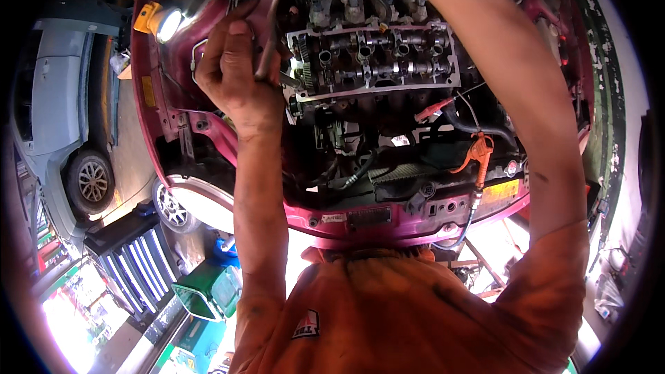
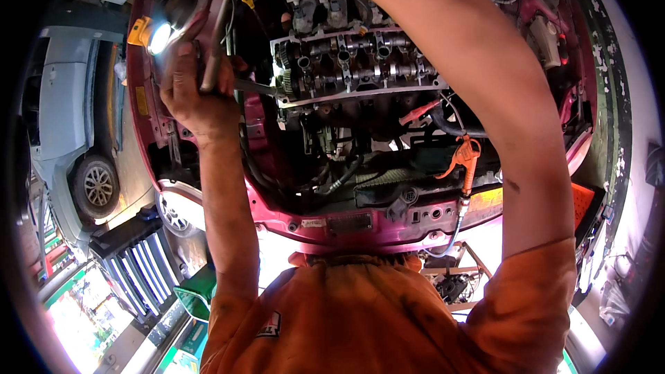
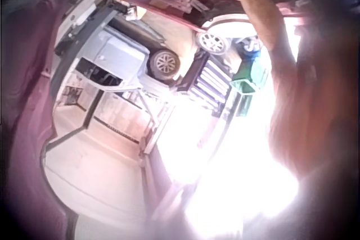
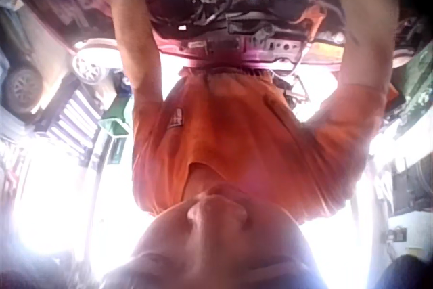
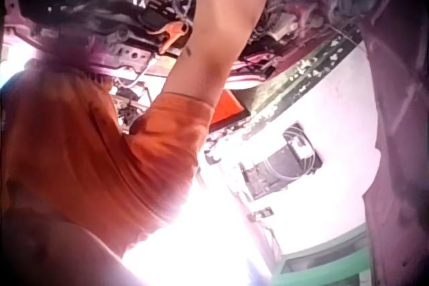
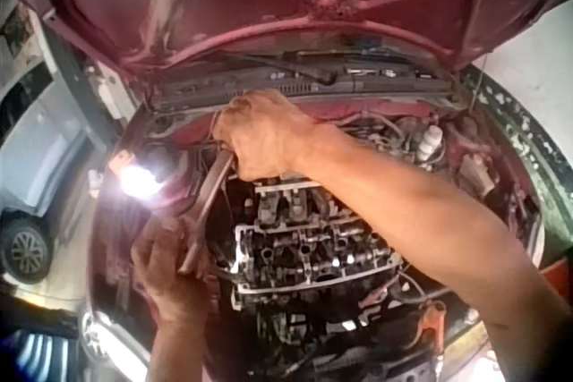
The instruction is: The person uses a socket wrench to tighten bolts on a car engine's cylinder head assembly. They also handle a camshaft gear and apply a liquid from a bottle to the engine components.
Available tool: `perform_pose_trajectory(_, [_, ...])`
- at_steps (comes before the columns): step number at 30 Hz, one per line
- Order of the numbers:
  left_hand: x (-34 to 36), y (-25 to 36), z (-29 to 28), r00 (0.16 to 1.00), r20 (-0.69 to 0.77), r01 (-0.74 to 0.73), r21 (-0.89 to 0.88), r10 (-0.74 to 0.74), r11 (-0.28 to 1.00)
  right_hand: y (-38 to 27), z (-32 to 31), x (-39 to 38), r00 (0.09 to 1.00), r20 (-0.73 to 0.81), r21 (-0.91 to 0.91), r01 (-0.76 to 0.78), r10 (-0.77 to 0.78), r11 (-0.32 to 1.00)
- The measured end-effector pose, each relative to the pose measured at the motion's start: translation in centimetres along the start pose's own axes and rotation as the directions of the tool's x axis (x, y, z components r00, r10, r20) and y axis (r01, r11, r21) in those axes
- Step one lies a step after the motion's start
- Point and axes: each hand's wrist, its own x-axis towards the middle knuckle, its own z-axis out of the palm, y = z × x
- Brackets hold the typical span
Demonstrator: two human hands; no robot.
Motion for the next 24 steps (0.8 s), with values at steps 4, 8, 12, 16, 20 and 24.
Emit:
perform_pose_trajectory(4, [0.1, -0.7, -0.8, 1.0, -0.006, -0.003, -0.009, 0.003, 1.0, -0.9, -0.7, -0.8, 0.987, 0.076, -0.079, -0.132, 0.138, 0.988])
perform_pose_trajectory(8, [0.4, 0.0, 0.3, 1.0, -0.023, -0.001, 0.156, 0.004, 0.988, -1.5, -1.1, -1.5, 0.965, 0.131, -0.155, -0.205, 0.226, 0.966])
perform_pose_trajectory(12, [0.5, 0.8, 0.9, 0.998, -0.042, 0.049, 0.189, -0.042, 0.981, -1.2, -0.8, -2.4, 0.984, 0.07, -0.218, -0.144, 0.162, 0.965])
perform_pose_trajectory(16, [0.8, 0.3, 0.1, 1.0, 0.009, 0.026, 0.168, -0.028, 0.985, -1.8, -1.4, -2.3, 0.918, 0.232, -0.262, -0.259, 0.321, 0.93])
perform_pose_trajectory(20, [0.8, 0.4, 0.0, 1.0, 0.002, 0.021, 0.194, -0.022, 0.981, -2.9, -3.1, -3.2, 0.924, 0.218, -0.193, -0.274, 0.313, 0.942])
perform_pose_trajectory(24, [0.7, 0.2, -0.3, 1.0, 0.016, -0.002, 0.18, -0.001, 0.984, -3.4, -3.0, -3.7, 0.929, 0.165, -0.235, -0.288, 0.33, 0.928])
